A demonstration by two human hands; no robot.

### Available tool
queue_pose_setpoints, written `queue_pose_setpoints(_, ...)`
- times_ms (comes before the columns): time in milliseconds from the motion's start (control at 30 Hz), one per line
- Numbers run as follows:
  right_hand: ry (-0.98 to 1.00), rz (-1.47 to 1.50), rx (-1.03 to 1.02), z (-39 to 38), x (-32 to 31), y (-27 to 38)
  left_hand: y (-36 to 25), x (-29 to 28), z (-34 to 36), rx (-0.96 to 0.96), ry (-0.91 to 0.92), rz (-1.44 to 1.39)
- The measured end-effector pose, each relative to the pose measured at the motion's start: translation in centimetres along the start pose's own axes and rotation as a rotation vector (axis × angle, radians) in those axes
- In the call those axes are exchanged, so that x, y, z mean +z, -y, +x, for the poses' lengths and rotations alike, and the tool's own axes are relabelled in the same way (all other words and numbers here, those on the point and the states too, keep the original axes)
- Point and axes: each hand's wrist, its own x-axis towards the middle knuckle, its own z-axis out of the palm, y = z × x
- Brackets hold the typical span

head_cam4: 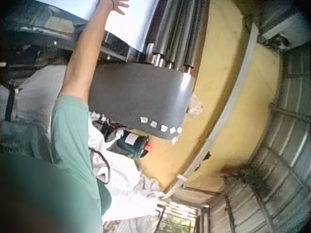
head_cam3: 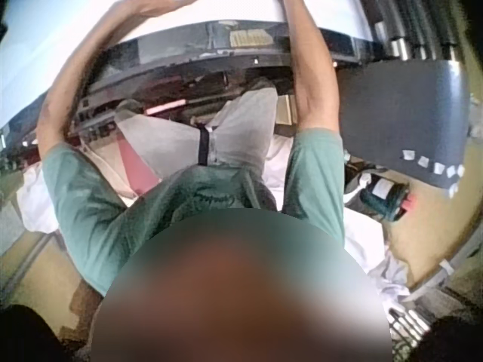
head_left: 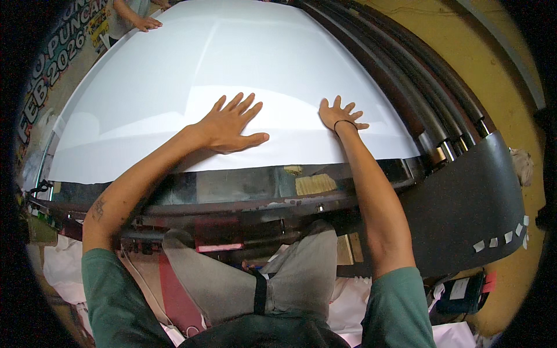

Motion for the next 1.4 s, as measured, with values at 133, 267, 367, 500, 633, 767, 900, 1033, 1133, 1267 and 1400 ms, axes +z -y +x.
queue_pose_setpoints(133, -0.094, 0.06, -0.031, 0.0, 0.6, -0.4, -0.3, 0.4, 0.3, -0.009, 0.0, 0.022)
queue_pose_setpoints(267, -0.083, 0.011, -0.029, 0.6, 0.8, -0.8, -0.5, 0.4, 0.5, -0.008, -0.002, 0.026)
queue_pose_setpoints(367, -0.091, 0.021, -0.033, 0.9, 0.8, -1.1, -0.6, 0.3, 0.5, -0.003, -0.007, 0.028)
queue_pose_setpoints(500, -0.101, 0.02, -0.031, 0.9, 0.7, -1.2, -0.8, 0.3, 0.2, 0.019, -0.022, 0.021)
queue_pose_setpoints(633, -0.103, 0.016, -0.035, 1.1, 0.7, -1.5, -0.9, 0.1, -0.1, 0.049, -0.003, 0.061)
queue_pose_setpoints(767, -0.103, 0.009, -0.04, 1.6, 0.8, -1.8, -1.1, 0.0, -0.3, 0.083, -0.012, 0.045)
queue_pose_setpoints(900, -0.103, -0.009, -0.032, 1.8, 0.9, -2.0, -1.3, 0.3, -0.3, 0.149, -0.061, 0.03)
queue_pose_setpoints(1033, -0.06, -0.001, -0.018, 1.3, 0.5, -2.1, 0.4, -0.8, 0.3, 0.195, -0.041, -0.056)
queue_pose_setpoints(1133, -0.063, -0.019, 0.017, 0.9, 0.4, -2.0, 2.5, -1.1, 0.5, 0.115, -0.126, -0.122)
queue_pose_setpoints(1267, -0.053, 0.001, 0.014, 0.7, -0.2, -2.1, 4.2, -0.5, 0.8, -0.026, -0.131, -0.025)
queue_pose_setpoints(1400, -0.037, -0.002, 0.003, 0.6, -0.5, -2.5, 4.4, 0.4, 0.7, -0.061, -0.035, -0.039)
